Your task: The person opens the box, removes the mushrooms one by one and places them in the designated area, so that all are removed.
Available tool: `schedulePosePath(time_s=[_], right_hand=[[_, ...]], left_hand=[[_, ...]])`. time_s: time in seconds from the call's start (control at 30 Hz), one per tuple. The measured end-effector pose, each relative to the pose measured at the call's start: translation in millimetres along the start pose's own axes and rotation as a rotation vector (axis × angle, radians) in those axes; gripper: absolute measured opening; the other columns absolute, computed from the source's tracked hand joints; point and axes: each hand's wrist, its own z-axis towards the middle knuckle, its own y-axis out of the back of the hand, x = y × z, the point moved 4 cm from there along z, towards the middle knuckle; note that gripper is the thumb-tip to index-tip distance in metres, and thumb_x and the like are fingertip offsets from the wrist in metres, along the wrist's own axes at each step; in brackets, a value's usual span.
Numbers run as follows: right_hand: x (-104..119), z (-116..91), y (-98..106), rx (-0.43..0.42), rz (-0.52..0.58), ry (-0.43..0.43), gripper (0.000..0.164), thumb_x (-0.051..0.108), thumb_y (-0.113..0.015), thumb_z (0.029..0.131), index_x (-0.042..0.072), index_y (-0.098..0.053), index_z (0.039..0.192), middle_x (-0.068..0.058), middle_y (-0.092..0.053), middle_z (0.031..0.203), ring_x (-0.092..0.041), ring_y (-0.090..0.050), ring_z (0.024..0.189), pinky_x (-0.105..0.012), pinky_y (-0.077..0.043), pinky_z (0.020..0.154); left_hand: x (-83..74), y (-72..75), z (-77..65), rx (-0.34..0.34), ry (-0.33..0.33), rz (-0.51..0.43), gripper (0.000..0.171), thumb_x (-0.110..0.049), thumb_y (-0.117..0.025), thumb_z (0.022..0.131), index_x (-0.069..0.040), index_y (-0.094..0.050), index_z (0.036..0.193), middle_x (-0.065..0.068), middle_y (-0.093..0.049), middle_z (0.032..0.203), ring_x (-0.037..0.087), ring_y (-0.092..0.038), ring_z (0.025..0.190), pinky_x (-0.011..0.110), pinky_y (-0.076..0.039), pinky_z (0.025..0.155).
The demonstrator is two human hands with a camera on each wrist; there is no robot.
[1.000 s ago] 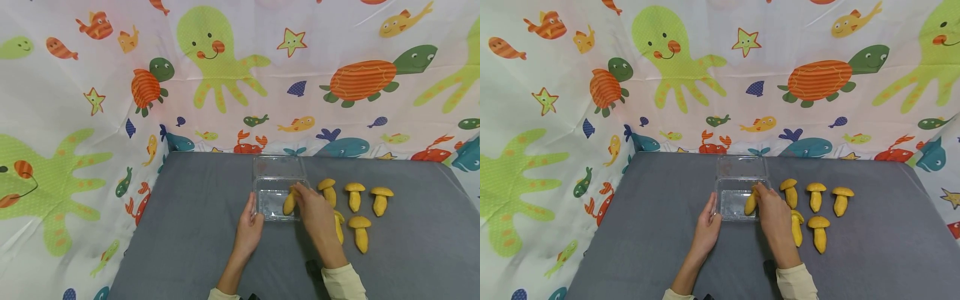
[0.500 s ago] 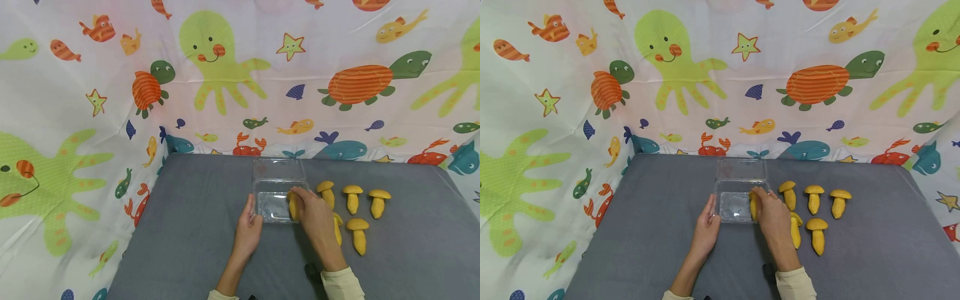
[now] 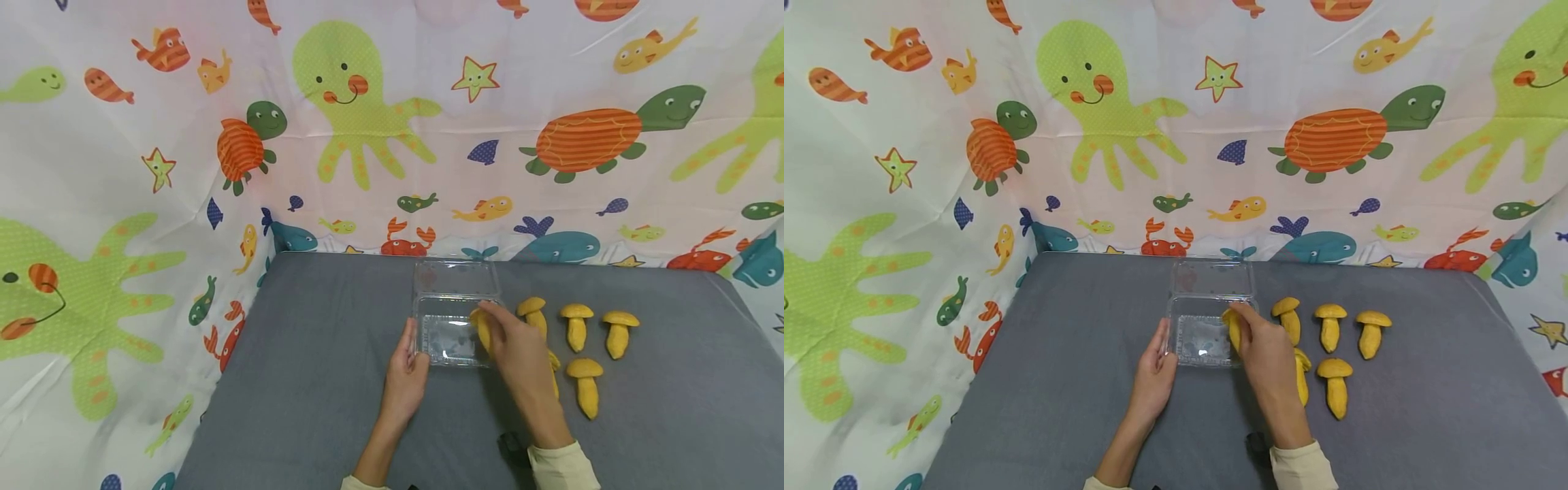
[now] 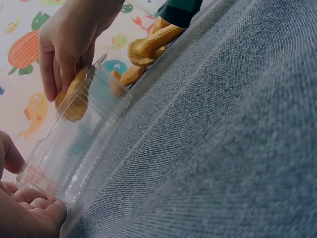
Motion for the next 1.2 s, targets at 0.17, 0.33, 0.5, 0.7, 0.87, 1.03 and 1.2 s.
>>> schedulePosePath(time_s=[0.17,0.33,0.5,0.7,0.87,1.03,1.2], right_hand=[[-3,0,11,-0.052,-0.002,0.000,0.031,-0.001,-0.075,0.095,0.012,-0.078,0.124,-0.014,-0.080,0.107,-0.016,-0.058,0.057,-0.039,-0.055,0.053],[-6,1,25,-0.098,-0.015,-0.002,0.030,-0.001,-0.075,0.095,0.013,-0.079,0.122,-0.013,-0.080,0.091,-0.011,-0.047,0.048,-0.031,-0.047,0.045],[-12,-1,39,-0.129,0.002,-0.037,0.032,-0.004,-0.075,0.094,0.011,-0.080,0.122,-0.013,-0.081,0.096,-0.011,-0.049,0.047,-0.016,-0.040,0.047],[-22,-6,56,-0.168,-0.005,-0.095,0.030,-0.001,-0.075,0.095,0.013,-0.081,0.121,-0.011,-0.081,0.096,-0.023,-0.069,0.059,-0.006,-0.041,0.057],[-34,-9,71,-0.207,-0.040,-0.121,0.030,-0.002,-0.077,0.093,0.013,-0.082,0.119,-0.009,-0.081,0.093,-0.010,-0.059,0.057,-0.008,-0.039,0.053],[-44,-13,88,-0.233,-0.071,-0.141,0.030,-0.002,-0.077,0.093,0.014,-0.083,0.118,-0.010,-0.082,0.098,0.001,-0.048,0.052,-0.010,-0.034,0.047],[-55,-18,103,-0.260,-0.095,-0.160,0.028,-0.003,-0.076,0.093,0.012,-0.084,0.115,-0.014,-0.081,0.095,0.011,-0.038,0.049,-0.013,-0.030,0.043]], left_hand=[[1.3,-1.1,0.1,0.008,-0.008,-0.014,0.076,0.007,-0.047,0.097,0.000,-0.019,0.167,0.011,-0.022,0.174,0.019,-0.021,0.159,0.032,-0.025,0.123],[1.5,-0.6,0.4,0.002,-0.017,-0.013,0.075,0.008,-0.047,0.097,0.000,-0.020,0.167,0.011,-0.023,0.173,0.019,-0.022,0.159,0.031,-0.025,0.123],[1.2,-0.5,0.3,-0.001,-0.016,-0.004,0.076,0.008,-0.046,0.097,0.000,-0.020,0.167,0.011,-0.024,0.173,0.018,-0.022,0.159,0.034,-0.027,0.123],[1.5,-0.4,0.0,-0.004,-0.010,-0.003,0.075,0.007,-0.047,0.097,-0.001,-0.021,0.167,0.010,-0.024,0.173,0.018,-0.022,0.159,0.036,-0.027,0.123],[1.6,-1.3,0.2,-0.009,-0.003,0.005,0.075,0.007,-0.047,0.097,-0.002,-0.022,0.168,0.011,-0.025,0.173,0.017,-0.023,0.159,0.026,-0.035,0.115],[0.6,-1.3,0.1,-0.011,-0.007,-0.002,0.075,0.006,-0.046,0.097,-0.002,-0.022,0.167,0.012,-0.026,0.173,0.017,-0.024,0.158,0.022,-0.039,0.105],[1.2,-1.4,0.3,-0.005,-0.009,-0.001,0.074,0.006,-0.046,0.098,-0.002,-0.022,0.168,0.011,-0.026,0.173,0.016,-0.024,0.158,0.024,-0.038,0.108]])
